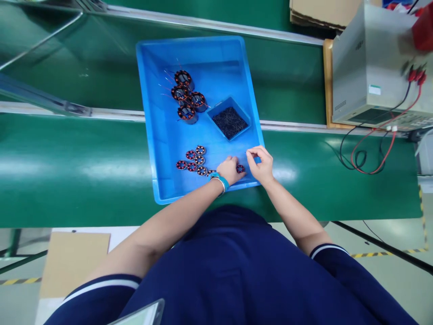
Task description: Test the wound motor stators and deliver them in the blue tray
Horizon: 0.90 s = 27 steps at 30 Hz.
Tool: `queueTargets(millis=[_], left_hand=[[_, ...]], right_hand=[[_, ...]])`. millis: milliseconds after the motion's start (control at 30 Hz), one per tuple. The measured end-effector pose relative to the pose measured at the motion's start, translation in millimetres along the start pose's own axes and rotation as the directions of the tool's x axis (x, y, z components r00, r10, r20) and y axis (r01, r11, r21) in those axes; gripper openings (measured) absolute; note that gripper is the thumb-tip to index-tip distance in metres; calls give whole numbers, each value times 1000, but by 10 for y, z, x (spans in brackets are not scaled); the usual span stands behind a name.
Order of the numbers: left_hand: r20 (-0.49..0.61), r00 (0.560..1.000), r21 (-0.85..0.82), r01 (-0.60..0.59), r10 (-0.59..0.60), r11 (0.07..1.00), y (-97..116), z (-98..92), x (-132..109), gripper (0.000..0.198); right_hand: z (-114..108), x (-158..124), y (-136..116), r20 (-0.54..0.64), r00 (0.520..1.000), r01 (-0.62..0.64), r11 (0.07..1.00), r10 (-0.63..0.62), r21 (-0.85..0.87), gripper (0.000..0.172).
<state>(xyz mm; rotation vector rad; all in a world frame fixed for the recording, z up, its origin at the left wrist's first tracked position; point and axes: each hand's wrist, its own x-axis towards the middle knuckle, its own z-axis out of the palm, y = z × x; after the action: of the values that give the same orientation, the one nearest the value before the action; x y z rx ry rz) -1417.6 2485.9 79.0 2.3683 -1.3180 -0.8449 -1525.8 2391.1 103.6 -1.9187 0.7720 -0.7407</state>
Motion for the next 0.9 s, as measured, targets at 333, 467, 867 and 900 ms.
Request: queueTargets(millis=[333,467,867,900], left_hand=[[-75,994,-710,5,-83,704,-186,-110,-334,39],[-53,994,-739,27,-98,673,-218,-194,-497,45],[-53,999,-667,-39,5,744,-254,-243,-526,43],[-58,998,-659,-48,13,751,-255,-243,-528,42]], right_hand=[[212,-73,15,156,870,-491,790,469,367,31],[292,-29,30,377,739,-673,641,558,369,34],[328,-25,-6,444,683,-727,601,580,333,28],[327,-25,-5,442,685,-725,603,580,332,28]])
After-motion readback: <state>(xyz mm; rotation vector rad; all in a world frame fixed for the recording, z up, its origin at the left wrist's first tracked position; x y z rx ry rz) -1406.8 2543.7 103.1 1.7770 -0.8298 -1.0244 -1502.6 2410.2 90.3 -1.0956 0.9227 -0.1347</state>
